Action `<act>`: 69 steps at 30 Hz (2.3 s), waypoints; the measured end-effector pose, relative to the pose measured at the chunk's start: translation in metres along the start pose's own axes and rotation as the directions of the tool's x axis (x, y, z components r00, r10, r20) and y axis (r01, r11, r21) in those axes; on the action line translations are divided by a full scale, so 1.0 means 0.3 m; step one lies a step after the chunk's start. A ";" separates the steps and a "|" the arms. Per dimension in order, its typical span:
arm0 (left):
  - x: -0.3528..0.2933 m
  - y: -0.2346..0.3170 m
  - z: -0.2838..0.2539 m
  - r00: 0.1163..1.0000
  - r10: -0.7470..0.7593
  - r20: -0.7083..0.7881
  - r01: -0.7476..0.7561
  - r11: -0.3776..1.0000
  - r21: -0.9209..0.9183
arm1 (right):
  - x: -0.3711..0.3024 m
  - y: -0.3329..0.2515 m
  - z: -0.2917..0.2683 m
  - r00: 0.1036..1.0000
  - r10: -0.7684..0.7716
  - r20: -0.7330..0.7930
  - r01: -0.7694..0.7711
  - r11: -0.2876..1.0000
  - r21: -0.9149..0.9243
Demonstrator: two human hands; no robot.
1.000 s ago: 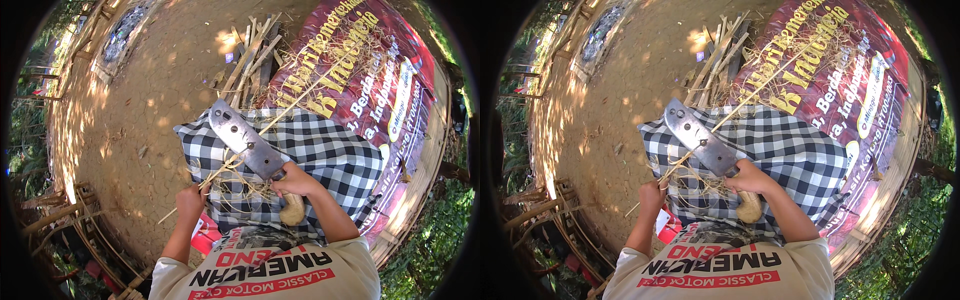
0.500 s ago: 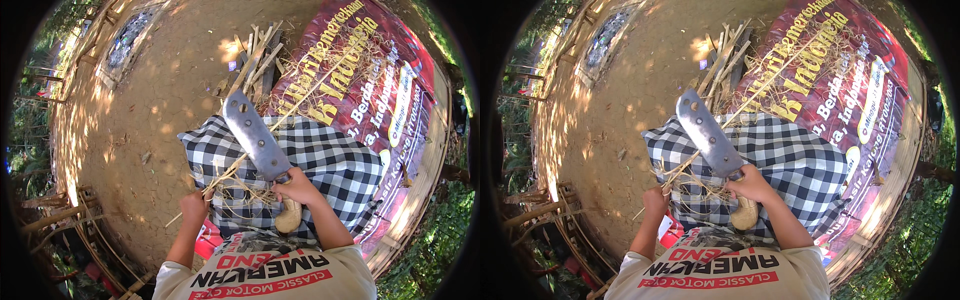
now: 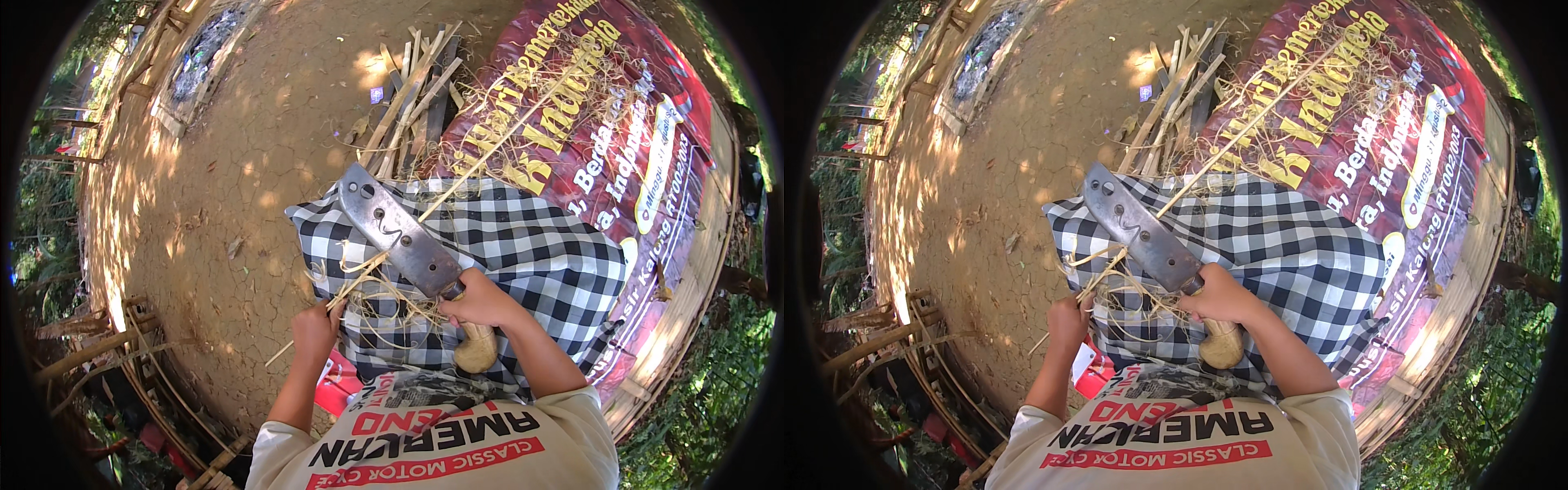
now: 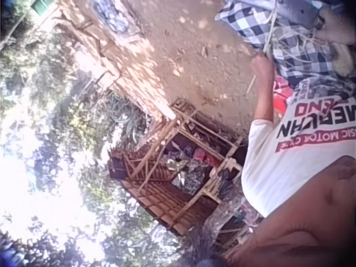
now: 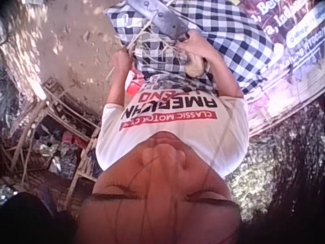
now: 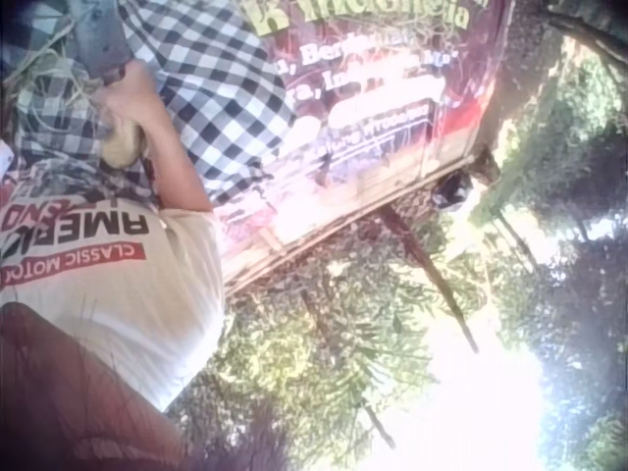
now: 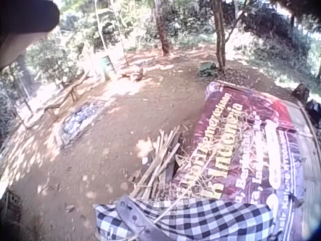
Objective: The person splits bamboo strips using a large cleaver.
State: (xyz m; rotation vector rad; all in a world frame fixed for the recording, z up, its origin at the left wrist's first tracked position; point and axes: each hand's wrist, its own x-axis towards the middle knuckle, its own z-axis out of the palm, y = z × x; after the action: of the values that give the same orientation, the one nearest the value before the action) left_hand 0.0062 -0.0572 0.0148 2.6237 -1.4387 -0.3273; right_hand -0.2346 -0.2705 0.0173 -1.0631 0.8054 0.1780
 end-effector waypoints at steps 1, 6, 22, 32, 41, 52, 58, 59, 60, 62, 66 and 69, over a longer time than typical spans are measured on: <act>-0.001 0.000 -0.006 1.000 0.006 0.007 -0.006 1.000 0.014 | 0.008 0.009 -0.007 0.998 0.020 0.053 -0.023 0.998 0.053; 0.011 0.011 -0.033 0.999 0.042 0.022 -0.044 0.994 0.102 | 0.035 0.048 -0.028 0.992 0.020 0.126 -0.041 0.985 0.167; 0.020 0.036 -0.091 0.984 -0.091 0.150 0.110 0.987 -0.119 | 0.062 0.091 -0.026 0.991 -0.045 0.125 0.015 0.972 0.234; 0.016 0.056 -0.313 0.864 -0.178 0.470 0.214 0.977 -0.023 | 0.014 0.077 -0.055 0.987 -0.086 -0.137 0.111 0.976 0.187; -0.017 0.016 -0.210 0.934 -0.077 0.348 0.136 0.979 -0.149 | -0.077 -0.012 -0.191 0.964 -0.009 -0.267 0.063 0.979 0.193; 0.012 0.007 -0.080 0.962 0.005 0.273 0.021 0.995 -0.094 | -0.058 -0.032 -0.158 0.893 -0.136 -0.430 0.184 0.980 0.071; 0.010 -0.018 -0.041 0.962 -0.002 0.274 0.039 0.991 -0.129 | -0.041 0.009 -0.092 0.973 -0.032 -0.229 0.011 0.996 -0.093; 0.001 -0.035 -0.043 0.959 -0.010 0.283 0.049 0.990 -0.134 | -0.045 0.025 -0.049 0.981 -0.085 -0.176 0.063 0.990 -0.125; -0.002 -0.044 -0.040 0.956 -0.016 0.293 0.059 0.989 -0.138 | -0.046 0.030 -0.023 0.983 -0.136 -0.121 0.117 0.981 -0.154; 0.001 -0.031 -0.028 0.965 0.001 0.261 0.036 0.989 -0.140 | -0.050 0.020 -0.061 0.985 -0.113 -0.132 0.092 0.983 -0.157; 0.006 -0.003 -0.029 0.971 0.013 0.239 0.017 0.992 -0.122 | -0.069 -0.055 -0.067 0.994 -0.028 -0.102 0.020 0.997 -0.070; 0.011 -0.023 -0.030 0.970 0.023 0.244 0.009 0.991 -0.132 | -0.046 -0.030 -0.060 0.999 0.024 -0.023 -0.023 0.997 0.068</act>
State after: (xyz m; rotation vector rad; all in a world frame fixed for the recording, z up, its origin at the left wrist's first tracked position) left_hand 0.0159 -0.0563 0.0217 2.5414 -1.4375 -0.7430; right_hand -0.2489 -0.2867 0.0285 -0.9938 0.8404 0.1571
